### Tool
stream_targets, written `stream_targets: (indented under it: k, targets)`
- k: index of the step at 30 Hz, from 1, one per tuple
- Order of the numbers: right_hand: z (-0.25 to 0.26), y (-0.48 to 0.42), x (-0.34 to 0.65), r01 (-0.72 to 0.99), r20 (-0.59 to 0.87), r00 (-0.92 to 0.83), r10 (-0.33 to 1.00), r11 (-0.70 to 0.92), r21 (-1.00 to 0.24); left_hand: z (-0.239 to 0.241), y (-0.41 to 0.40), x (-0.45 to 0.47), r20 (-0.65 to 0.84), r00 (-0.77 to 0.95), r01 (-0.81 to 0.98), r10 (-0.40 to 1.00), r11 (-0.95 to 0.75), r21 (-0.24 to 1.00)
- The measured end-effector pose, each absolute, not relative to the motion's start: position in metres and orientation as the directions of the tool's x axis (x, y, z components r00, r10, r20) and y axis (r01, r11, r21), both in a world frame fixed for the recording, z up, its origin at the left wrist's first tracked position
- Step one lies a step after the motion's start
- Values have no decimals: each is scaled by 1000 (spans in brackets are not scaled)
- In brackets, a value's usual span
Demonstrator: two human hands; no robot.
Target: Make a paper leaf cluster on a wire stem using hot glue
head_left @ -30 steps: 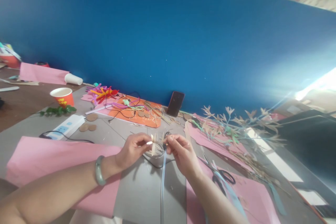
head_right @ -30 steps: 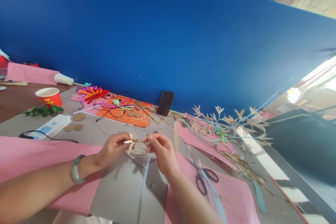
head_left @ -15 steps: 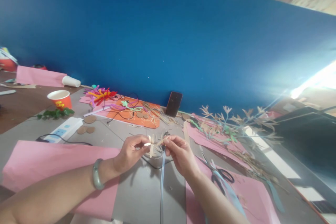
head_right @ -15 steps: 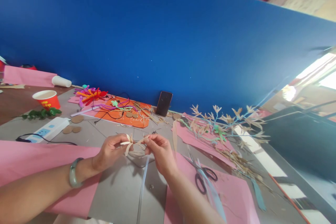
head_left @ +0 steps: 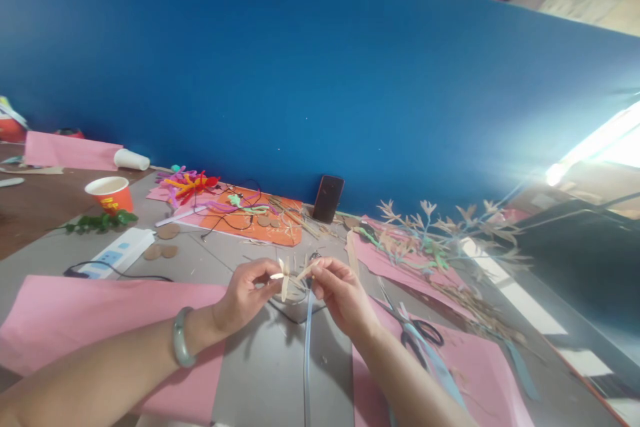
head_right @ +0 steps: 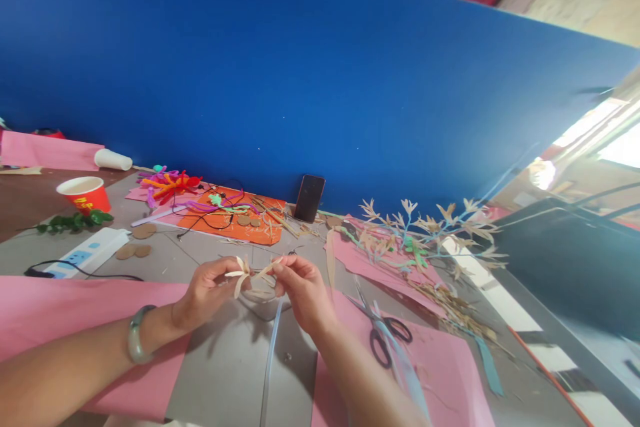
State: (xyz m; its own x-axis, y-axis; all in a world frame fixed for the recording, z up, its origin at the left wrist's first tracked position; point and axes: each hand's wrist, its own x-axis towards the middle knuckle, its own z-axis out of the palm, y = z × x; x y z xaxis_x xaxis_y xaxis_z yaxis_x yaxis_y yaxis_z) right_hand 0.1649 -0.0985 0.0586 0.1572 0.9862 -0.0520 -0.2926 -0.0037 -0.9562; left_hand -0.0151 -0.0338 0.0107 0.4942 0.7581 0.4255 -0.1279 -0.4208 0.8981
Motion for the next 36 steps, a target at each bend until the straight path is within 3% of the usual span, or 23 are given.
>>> stream_targets:
  k: [16,24,36]
  targets:
    - [58,-97,165,-293,-58,194,979,1,-956,11,-33,-15,444,496,-137,746,-438,889]
    - [59,-104,157,-87,81,293,953,111,-990,10,-26,-17,497,485,-141,720,-496,857]
    - [55,-114,150,136,194,285,939,161,-978,1,-23,-16,617,442,-88,651,-653,752]
